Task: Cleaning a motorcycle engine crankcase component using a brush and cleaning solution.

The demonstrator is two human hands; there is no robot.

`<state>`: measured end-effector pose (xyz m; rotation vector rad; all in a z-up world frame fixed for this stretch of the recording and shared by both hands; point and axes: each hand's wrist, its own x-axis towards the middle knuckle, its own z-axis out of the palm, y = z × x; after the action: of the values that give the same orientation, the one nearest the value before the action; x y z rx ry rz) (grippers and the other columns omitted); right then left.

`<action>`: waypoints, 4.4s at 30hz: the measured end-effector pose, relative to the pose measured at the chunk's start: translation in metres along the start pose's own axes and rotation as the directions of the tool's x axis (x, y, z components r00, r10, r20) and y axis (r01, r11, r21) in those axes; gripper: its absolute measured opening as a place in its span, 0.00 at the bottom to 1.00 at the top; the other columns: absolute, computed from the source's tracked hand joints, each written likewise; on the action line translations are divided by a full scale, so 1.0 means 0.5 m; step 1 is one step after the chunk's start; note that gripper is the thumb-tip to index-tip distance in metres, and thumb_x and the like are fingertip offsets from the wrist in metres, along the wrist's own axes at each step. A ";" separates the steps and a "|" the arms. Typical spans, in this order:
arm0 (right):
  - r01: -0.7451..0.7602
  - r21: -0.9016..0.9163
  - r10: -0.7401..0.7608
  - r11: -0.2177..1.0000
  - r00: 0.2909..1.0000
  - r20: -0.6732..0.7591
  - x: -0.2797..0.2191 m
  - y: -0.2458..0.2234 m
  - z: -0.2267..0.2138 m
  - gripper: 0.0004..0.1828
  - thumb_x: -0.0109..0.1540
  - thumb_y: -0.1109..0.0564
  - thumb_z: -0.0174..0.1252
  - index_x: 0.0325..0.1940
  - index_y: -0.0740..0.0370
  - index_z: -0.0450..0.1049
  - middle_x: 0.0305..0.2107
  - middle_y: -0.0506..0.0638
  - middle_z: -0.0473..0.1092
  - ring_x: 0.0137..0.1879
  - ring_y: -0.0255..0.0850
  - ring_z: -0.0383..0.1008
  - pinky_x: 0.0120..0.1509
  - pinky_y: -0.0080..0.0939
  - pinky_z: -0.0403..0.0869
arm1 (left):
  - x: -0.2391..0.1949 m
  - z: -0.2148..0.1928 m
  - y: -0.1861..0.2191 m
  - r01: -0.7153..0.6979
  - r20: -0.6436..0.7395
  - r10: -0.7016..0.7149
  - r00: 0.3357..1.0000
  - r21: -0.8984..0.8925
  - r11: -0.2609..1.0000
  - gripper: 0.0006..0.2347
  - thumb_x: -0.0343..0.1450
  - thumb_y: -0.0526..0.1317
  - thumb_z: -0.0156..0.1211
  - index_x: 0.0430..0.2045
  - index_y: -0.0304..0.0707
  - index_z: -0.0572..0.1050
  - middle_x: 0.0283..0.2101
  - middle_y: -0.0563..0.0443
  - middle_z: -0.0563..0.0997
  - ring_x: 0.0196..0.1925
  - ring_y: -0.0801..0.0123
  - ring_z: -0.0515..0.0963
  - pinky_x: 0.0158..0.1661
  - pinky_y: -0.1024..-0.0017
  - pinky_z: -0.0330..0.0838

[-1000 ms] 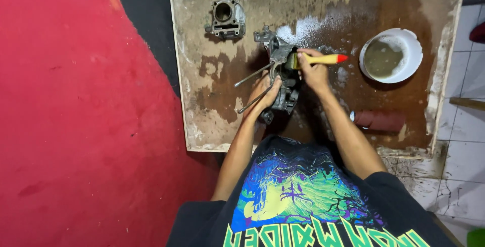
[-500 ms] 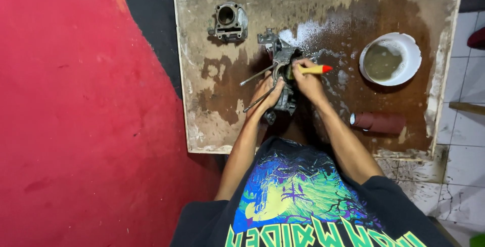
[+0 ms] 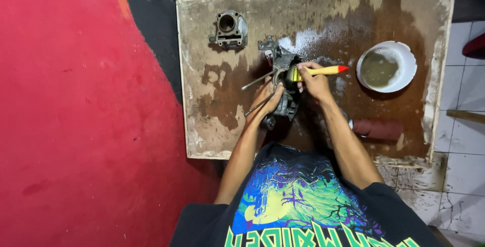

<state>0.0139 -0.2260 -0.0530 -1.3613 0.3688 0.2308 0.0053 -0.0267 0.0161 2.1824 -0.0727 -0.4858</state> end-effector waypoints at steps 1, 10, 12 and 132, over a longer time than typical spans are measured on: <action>0.002 0.000 -0.002 1.000 1.000 -0.001 -0.003 -0.017 -0.007 0.09 0.70 0.54 0.56 0.48 0.61 0.74 0.26 0.47 0.72 0.24 0.31 0.69 0.25 0.34 0.70 | 0.001 -0.002 0.004 -0.003 0.000 0.003 1.000 0.000 1.000 0.22 0.74 0.50 0.46 0.58 0.35 0.67 0.55 0.30 0.77 0.55 0.35 0.76 0.53 0.48 0.69; 0.363 -0.351 -0.432 0.863 0.890 -0.144 0.015 0.038 -0.269 0.07 0.75 0.57 0.61 0.53 0.63 0.74 0.44 0.53 0.75 0.44 0.36 0.76 0.44 0.35 0.78 | -0.007 -0.021 -0.011 0.079 0.051 -0.078 0.996 -0.011 0.997 0.21 0.74 0.51 0.46 0.56 0.34 0.67 0.51 0.30 0.78 0.54 0.37 0.77 0.52 0.49 0.71; -0.005 -0.299 -0.131 0.954 0.893 -0.430 -0.003 0.019 -0.326 0.09 0.68 0.55 0.59 0.50 0.58 0.69 0.37 0.49 0.74 0.36 0.37 0.76 0.38 0.37 0.76 | -0.004 -0.016 -0.023 0.097 0.056 -0.097 0.994 0.003 0.995 0.20 0.75 0.50 0.47 0.55 0.34 0.67 0.51 0.30 0.79 0.54 0.38 0.78 0.53 0.50 0.72; 0.450 -0.566 -0.513 0.691 0.857 0.055 -0.186 -0.140 -0.008 0.08 0.68 0.61 0.59 0.48 0.70 0.74 0.35 0.57 0.74 0.41 0.42 0.75 0.45 0.42 0.73 | 0.100 0.032 0.116 -0.814 -0.401 0.718 0.569 -0.151 0.561 0.26 0.67 0.62 0.57 0.30 0.34 0.61 0.28 0.48 0.59 0.28 0.62 0.61 0.32 0.62 0.58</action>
<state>-0.0459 -0.2389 0.0461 -2.0164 0.0030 -0.2026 0.0523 -0.0857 0.0370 1.6364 -0.7259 0.3404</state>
